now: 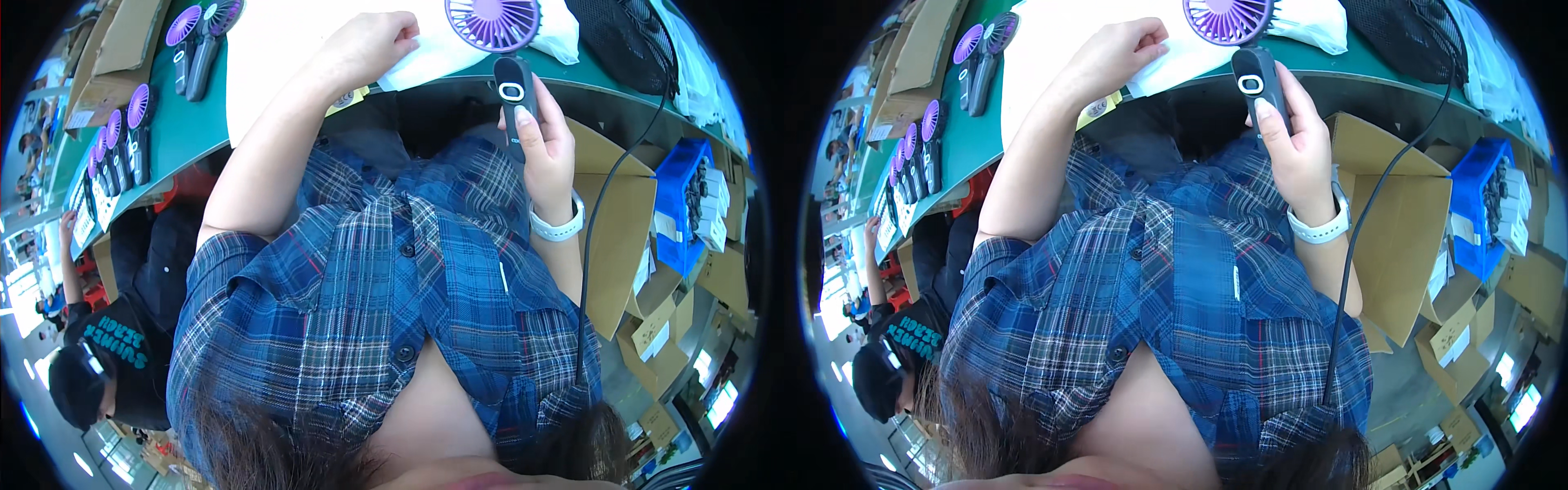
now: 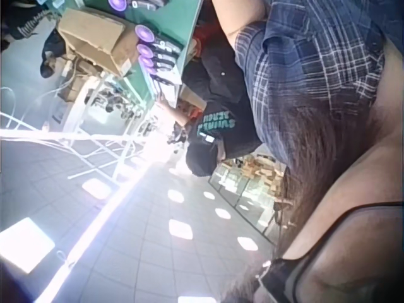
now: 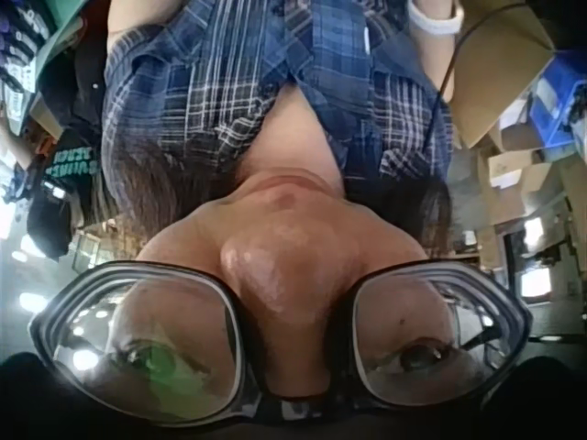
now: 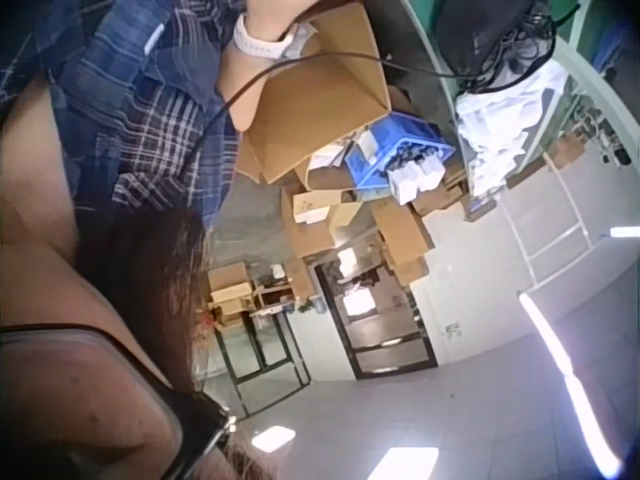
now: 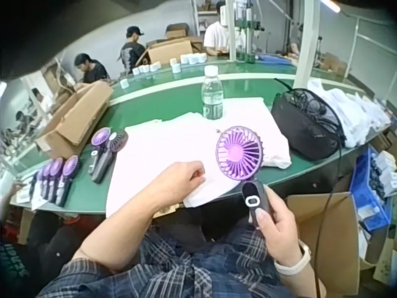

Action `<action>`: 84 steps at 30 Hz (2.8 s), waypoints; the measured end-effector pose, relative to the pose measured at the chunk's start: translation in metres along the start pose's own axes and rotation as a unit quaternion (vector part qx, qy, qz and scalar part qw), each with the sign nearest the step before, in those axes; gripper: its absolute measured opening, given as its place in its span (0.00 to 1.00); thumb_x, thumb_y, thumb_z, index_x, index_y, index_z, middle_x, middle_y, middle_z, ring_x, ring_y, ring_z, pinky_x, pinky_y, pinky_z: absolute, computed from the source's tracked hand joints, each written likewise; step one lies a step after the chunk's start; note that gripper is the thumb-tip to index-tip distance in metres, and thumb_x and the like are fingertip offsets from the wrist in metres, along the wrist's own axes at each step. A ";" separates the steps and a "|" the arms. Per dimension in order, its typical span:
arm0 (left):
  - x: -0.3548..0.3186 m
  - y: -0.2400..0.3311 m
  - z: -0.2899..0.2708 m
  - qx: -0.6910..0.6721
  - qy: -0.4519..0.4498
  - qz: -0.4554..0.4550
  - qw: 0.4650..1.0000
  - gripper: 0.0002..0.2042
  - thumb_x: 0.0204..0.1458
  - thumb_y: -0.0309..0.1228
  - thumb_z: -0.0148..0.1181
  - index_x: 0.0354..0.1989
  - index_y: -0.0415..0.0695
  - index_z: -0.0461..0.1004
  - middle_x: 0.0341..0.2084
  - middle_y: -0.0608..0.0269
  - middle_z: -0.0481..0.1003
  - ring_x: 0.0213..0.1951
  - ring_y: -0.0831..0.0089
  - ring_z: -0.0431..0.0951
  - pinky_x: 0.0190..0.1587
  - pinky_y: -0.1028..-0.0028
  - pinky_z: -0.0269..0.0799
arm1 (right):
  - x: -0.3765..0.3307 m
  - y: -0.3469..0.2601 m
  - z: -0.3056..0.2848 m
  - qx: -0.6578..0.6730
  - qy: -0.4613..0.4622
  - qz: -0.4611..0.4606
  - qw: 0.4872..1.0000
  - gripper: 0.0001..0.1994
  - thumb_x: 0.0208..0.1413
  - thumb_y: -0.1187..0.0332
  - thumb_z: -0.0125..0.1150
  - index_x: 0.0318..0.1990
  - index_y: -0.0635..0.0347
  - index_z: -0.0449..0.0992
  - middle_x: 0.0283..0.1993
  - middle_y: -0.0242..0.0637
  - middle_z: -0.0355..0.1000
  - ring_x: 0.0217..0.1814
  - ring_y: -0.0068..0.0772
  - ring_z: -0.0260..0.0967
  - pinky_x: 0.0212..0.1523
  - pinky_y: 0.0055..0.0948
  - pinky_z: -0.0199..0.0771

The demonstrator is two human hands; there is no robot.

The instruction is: Assembling small handheld portable fans at a production station.

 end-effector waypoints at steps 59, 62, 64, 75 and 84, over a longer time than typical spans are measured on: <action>0.021 -0.064 -0.027 -0.272 -0.136 -0.169 0.938 0.33 0.50 0.40 0.63 0.62 0.46 0.55 0.47 0.41 0.70 0.49 0.66 0.74 0.53 0.67 0.67 | 0.001 -0.025 0.025 -0.422 -0.035 -0.043 0.905 0.23 0.57 0.66 0.54 0.62 0.50 0.66 0.39 0.43 0.76 0.34 0.40 0.75 0.37 0.33 0.75; 0.008 -0.049 -0.028 -0.166 0.007 -0.080 0.983 0.11 0.57 0.34 0.55 0.46 0.44 0.67 0.29 0.57 0.70 0.30 0.76 0.70 0.36 0.76 0.66 | 0.007 -0.027 0.017 -0.378 -0.003 -0.116 0.918 0.21 0.56 0.66 0.55 0.58 0.56 0.69 0.31 0.42 0.75 0.29 0.39 0.74 0.29 0.34 0.74; 0.003 -0.031 -0.035 -0.110 0.081 -0.032 0.990 0.06 0.61 0.30 0.50 0.38 0.43 0.73 0.20 0.65 0.70 0.20 0.81 0.69 0.27 0.81 0.66 | 0.010 -0.031 0.019 -0.315 0.027 -0.119 0.941 0.21 0.56 0.66 0.55 0.58 0.56 0.69 0.32 0.44 0.75 0.30 0.40 0.74 0.30 0.35 0.74; 0.021 -0.054 -0.012 -0.093 0.068 -0.156 0.981 0.10 0.55 0.32 0.54 0.40 0.39 0.74 0.27 0.56 0.76 0.25 0.68 0.77 0.31 0.66 0.73 | 0.024 -0.030 0.036 -0.372 -0.014 -0.041 0.927 0.20 0.55 0.66 0.56 0.56 0.57 0.71 0.40 0.52 0.74 0.39 0.52 0.73 0.38 0.39 0.73; -0.016 0.037 -0.056 0.048 0.163 0.181 0.969 0.07 0.47 0.26 0.56 0.35 0.40 0.74 0.28 0.52 0.74 0.36 0.53 0.76 0.40 0.61 0.72 | 0.027 -0.044 0.047 -0.476 -0.073 -0.055 0.875 0.22 0.58 0.68 0.54 0.61 0.58 0.66 0.38 0.48 0.76 0.33 0.47 0.74 0.34 0.35 0.73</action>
Point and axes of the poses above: each hand's wrist, its own x-axis towards the middle knuckle, its own z-axis out of the palm, y = z × x, the point moved 5 cm from there along x, towards the middle knuckle
